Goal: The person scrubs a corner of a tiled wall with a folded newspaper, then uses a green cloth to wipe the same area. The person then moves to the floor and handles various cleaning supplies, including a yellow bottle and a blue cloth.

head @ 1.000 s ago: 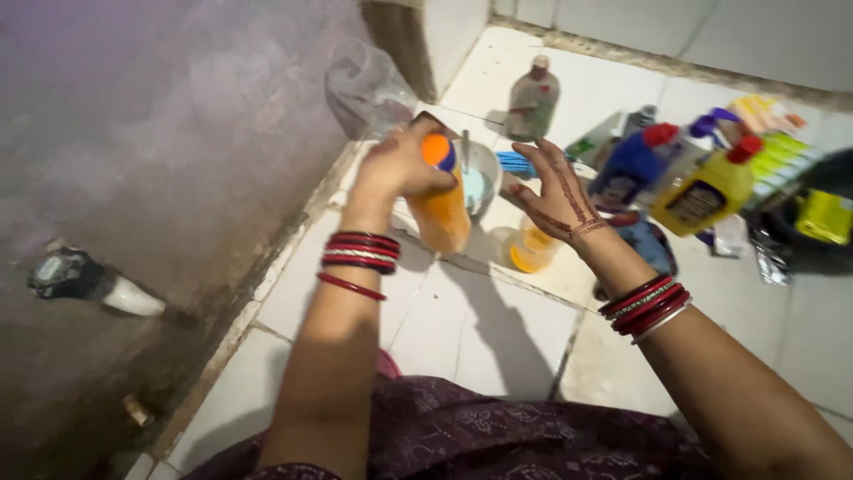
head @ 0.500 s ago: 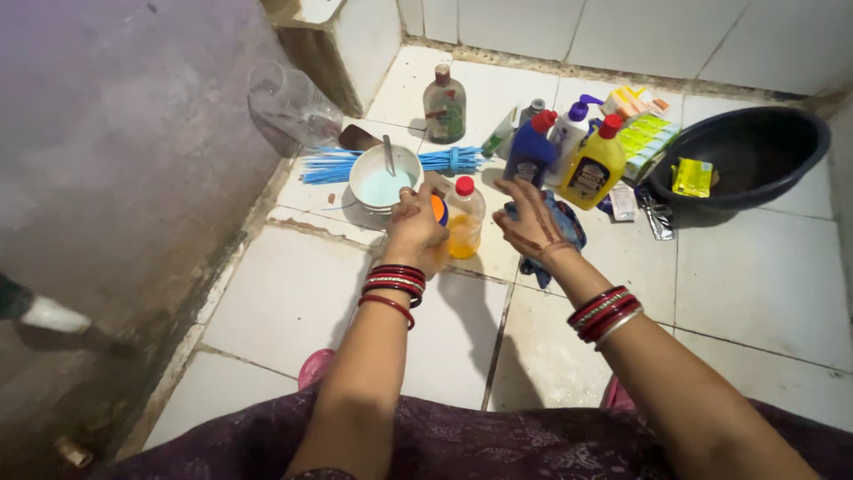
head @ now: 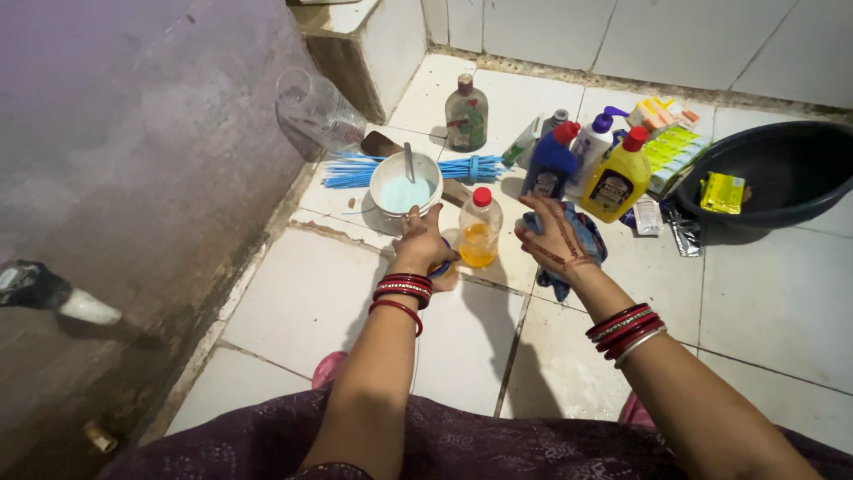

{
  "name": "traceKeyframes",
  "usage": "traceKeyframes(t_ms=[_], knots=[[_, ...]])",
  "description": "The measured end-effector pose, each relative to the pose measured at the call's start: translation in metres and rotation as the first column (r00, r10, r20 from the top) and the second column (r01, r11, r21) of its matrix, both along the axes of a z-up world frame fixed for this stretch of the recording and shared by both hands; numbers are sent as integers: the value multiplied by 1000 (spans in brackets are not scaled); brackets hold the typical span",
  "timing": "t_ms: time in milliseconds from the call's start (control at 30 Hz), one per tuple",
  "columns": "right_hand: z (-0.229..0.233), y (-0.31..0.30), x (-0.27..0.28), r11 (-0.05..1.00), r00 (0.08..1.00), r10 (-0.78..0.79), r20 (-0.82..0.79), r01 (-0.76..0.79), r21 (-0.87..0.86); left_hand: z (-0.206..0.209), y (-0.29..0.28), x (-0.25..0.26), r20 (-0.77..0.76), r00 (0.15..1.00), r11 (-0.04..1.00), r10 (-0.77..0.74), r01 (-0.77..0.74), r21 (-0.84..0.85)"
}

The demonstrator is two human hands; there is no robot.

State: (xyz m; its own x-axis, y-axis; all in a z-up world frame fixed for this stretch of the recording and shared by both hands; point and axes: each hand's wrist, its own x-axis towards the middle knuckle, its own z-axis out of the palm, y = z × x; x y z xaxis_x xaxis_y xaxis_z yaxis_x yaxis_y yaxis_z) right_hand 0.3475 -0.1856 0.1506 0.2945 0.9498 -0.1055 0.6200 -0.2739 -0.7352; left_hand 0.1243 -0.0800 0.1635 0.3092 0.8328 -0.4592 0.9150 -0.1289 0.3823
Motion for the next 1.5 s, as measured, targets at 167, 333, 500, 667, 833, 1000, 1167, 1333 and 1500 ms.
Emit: traceKeyframes(t_ms=[167,333,500,667,833,1000,1167,1333,1500], knots=[[-3,6,-3,999,1000,5,-14,-6,-39,-37,33,-1,131,991,989,-34,15,145],[-15,20,-5,992,988,65,141,-79,97,-34,38,18,302,950,980,-73,13,198],[-12,29,-7,971,984,67,164,-102,214,6,18,42,169,978,978,-122,89,191],[5,36,-18,949,983,36,182,-90,301,21,7,57,127,982,968,-143,112,224],[55,34,-36,929,993,62,-100,-21,370,-24,40,97,558,823,991,103,-134,14],[103,41,-69,933,933,128,-336,1,359,-47,35,127,694,-143,704,706,252,-664],[128,23,-60,967,840,52,-541,93,237,70,-18,128,686,66,681,724,93,-727],[73,35,-1,914,889,56,-454,137,382,99,-41,132,825,76,775,560,303,-554],[-10,40,43,914,952,-96,-290,200,352,51,-29,155,798,164,732,579,326,-598]])
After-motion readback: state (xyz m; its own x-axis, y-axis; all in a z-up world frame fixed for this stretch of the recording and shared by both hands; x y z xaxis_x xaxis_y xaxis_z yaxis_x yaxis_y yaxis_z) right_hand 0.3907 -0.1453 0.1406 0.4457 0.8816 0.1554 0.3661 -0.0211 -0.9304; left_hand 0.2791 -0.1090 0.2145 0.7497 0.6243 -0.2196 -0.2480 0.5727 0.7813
